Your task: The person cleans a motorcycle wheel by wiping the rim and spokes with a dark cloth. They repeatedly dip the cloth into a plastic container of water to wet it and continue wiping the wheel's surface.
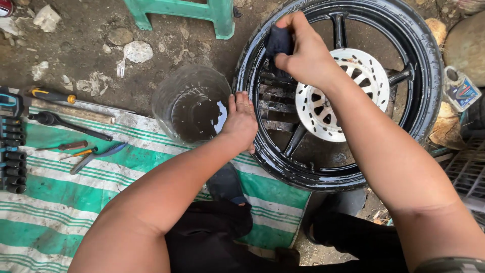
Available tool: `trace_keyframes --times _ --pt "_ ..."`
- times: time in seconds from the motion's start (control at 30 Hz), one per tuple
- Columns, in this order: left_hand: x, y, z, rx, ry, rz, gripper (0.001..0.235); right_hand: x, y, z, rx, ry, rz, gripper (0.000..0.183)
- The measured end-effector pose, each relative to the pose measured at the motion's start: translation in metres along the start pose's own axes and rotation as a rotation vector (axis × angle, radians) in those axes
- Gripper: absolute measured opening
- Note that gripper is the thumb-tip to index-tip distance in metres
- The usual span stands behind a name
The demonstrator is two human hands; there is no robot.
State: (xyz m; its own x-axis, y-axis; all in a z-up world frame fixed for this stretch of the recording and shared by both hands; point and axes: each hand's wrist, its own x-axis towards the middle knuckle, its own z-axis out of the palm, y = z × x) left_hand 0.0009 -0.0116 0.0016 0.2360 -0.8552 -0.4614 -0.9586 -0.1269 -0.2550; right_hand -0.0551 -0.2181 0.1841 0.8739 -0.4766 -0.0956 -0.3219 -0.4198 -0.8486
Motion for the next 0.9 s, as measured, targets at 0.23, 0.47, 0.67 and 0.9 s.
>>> trace_keyframes --times 0.23,0.47,0.67,0.9 --pt "-0.044 -0.188 -0.067 -0.834 0.398 0.07 0.033 0.003 -0.056 0.071 -0.335 -0.016 0.0 0.059" --pt "-0.044 -0.256 -0.02 -1.022 0.133 -0.477 0.032 0.09 0.022 0.289 -0.642 -0.503 0.044 0.07" --pt "-0.06 -0.254 -0.055 -1.105 0.054 -0.415 0.032 0.159 0.163 0.398 -0.821 -0.758 0.022 0.083" --pt "-0.07 -0.246 -0.07 -1.138 -0.004 -0.355 0.035 0.133 0.152 0.402 -0.851 -0.827 -0.007 0.083"
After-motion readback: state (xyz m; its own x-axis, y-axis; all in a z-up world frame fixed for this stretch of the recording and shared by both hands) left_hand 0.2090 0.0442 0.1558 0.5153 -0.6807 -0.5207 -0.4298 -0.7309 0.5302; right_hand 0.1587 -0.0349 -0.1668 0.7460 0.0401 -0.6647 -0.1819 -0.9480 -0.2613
